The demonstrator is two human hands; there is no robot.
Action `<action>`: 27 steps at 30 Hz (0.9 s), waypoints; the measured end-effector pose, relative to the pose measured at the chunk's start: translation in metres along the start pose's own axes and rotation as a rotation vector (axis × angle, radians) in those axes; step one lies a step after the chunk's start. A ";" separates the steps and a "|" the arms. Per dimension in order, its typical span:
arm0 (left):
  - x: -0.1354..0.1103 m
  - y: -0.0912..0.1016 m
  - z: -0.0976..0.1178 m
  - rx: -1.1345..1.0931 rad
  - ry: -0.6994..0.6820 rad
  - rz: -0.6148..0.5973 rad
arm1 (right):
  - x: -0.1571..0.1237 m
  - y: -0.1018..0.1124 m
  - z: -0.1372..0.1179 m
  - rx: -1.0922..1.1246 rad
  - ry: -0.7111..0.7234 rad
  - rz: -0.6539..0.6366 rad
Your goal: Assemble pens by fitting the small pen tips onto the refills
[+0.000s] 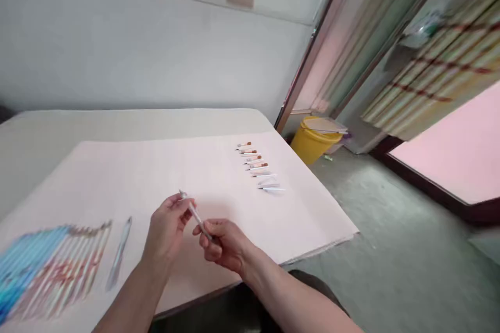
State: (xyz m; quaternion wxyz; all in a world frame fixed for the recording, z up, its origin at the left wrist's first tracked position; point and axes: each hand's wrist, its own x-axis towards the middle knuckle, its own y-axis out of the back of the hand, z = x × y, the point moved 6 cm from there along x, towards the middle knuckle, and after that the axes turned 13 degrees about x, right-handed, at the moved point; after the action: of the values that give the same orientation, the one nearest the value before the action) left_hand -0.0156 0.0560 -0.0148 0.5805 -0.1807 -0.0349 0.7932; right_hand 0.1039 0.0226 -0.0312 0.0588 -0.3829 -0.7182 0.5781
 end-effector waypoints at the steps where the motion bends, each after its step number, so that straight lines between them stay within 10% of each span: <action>1: 0.001 -0.002 0.000 -0.008 0.020 -0.015 | 0.001 0.001 -0.001 -0.024 0.017 0.008; 9: 0.006 0.003 0.002 0.017 0.062 0.061 | 0.003 0.007 -0.007 -0.397 0.280 0.183; 15: 0.004 -0.003 0.006 -0.005 0.098 -0.055 | 0.003 0.001 0.004 -0.112 0.050 -0.002; 21: 0.006 0.002 0.005 -0.065 0.105 0.003 | 0.000 0.003 -0.006 -0.351 0.271 0.152; 27: 0.009 0.006 0.002 -0.171 0.179 -0.013 | 0.003 0.002 0.007 -0.203 0.121 0.030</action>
State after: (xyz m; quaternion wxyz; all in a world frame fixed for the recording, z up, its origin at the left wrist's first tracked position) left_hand -0.0240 0.0628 -0.0168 0.5688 -0.2993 -0.0518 0.7643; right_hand 0.0992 0.0194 -0.0361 0.0543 -0.4318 -0.7622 0.4791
